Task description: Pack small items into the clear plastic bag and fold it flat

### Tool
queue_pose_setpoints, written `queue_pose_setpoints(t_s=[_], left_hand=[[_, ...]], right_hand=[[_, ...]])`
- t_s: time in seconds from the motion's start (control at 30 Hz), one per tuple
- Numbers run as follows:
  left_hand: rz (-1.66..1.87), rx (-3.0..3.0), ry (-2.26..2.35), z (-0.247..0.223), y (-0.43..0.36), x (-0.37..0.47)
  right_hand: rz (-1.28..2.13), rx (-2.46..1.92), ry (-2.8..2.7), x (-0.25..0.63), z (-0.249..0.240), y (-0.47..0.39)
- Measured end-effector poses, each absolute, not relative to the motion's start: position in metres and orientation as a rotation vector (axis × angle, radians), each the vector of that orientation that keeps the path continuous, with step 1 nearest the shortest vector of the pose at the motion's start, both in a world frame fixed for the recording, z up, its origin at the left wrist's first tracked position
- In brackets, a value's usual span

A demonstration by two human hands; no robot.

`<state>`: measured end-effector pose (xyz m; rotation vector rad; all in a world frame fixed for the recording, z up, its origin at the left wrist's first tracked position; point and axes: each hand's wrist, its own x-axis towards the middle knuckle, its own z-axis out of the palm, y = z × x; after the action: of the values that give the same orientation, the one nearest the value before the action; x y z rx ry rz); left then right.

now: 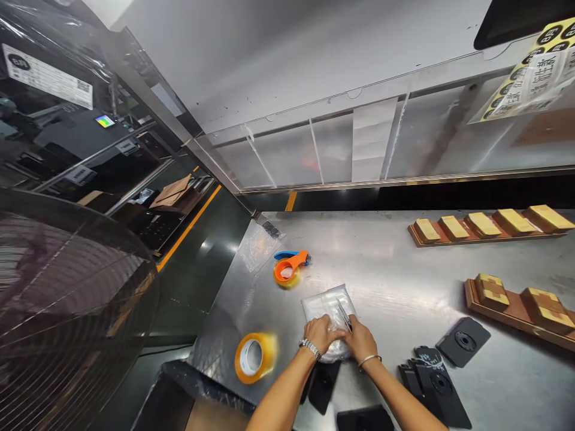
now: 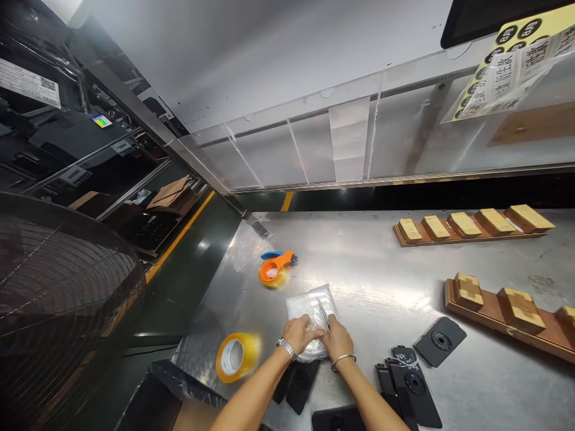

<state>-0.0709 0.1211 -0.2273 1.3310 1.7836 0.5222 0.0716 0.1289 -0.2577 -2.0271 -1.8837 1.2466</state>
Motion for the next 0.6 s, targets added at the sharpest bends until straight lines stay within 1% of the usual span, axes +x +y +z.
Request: queue_pose_setpoints(t_s=[0.27,0.6], left_hand=[[0.492,1.347,1.688,-0.232,0.131,-0.077],[0.696,1.069,1.537,-0.246,0.127,-0.081]], right_hand=[[1.296,-2.071,-1.801,0.072,-0.262,0.136],[1.353,-2.049,-1.700,0.072,-0.264,0.140]])
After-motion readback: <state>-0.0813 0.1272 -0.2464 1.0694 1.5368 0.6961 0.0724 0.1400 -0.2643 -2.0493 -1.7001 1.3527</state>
